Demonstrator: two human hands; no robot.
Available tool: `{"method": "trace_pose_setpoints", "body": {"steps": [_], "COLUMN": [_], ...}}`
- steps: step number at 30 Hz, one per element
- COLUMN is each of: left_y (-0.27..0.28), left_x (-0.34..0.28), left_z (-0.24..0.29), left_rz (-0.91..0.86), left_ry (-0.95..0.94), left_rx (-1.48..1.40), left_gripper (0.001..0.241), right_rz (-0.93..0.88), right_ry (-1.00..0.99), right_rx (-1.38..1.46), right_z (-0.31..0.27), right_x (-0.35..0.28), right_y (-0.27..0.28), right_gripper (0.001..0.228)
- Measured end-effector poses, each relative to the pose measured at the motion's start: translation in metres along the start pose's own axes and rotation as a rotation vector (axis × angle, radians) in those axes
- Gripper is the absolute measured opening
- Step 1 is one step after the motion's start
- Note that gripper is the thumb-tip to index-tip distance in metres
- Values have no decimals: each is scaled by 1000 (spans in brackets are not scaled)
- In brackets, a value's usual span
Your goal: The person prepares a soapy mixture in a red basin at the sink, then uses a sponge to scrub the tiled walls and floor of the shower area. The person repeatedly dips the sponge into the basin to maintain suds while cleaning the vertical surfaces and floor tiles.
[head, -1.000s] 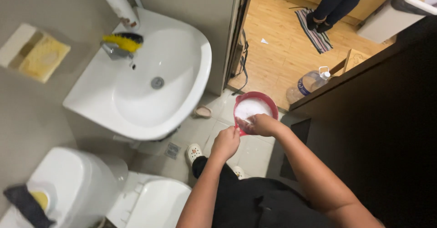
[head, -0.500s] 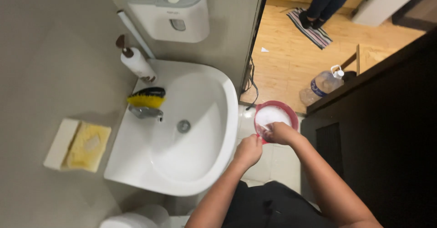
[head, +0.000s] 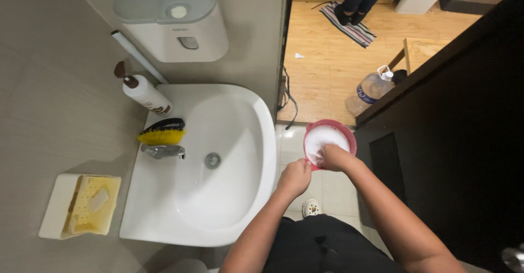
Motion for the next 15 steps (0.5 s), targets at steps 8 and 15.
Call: {"method": "trace_pose_setpoints", "body": {"steps": [8, 15], "left_y": [-4, -15], "left_x": [-13, -15], "left_z": [25, 24], "left_rz": [33, 32], "left_ry": [8, -12], "left_rx": [19, 45], "left_gripper": [39, 39], "right_rz": [155, 8], "right_ry": [96, 167], "right_rx": [-113, -53], "right_z": [20, 16], "right_x": [-8, -23], "right_y": [5, 3], "right_gripper": [24, 32]}}
Point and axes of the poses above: each hand's wrist, its own x-axis towards the middle knuckle, its own y-axis out of the back of the hand, z = x × y, the point moved 8 cm from there along x, towards the middle knuckle, and after that the axes turned 1 degree about x, right-handed, at the moved point
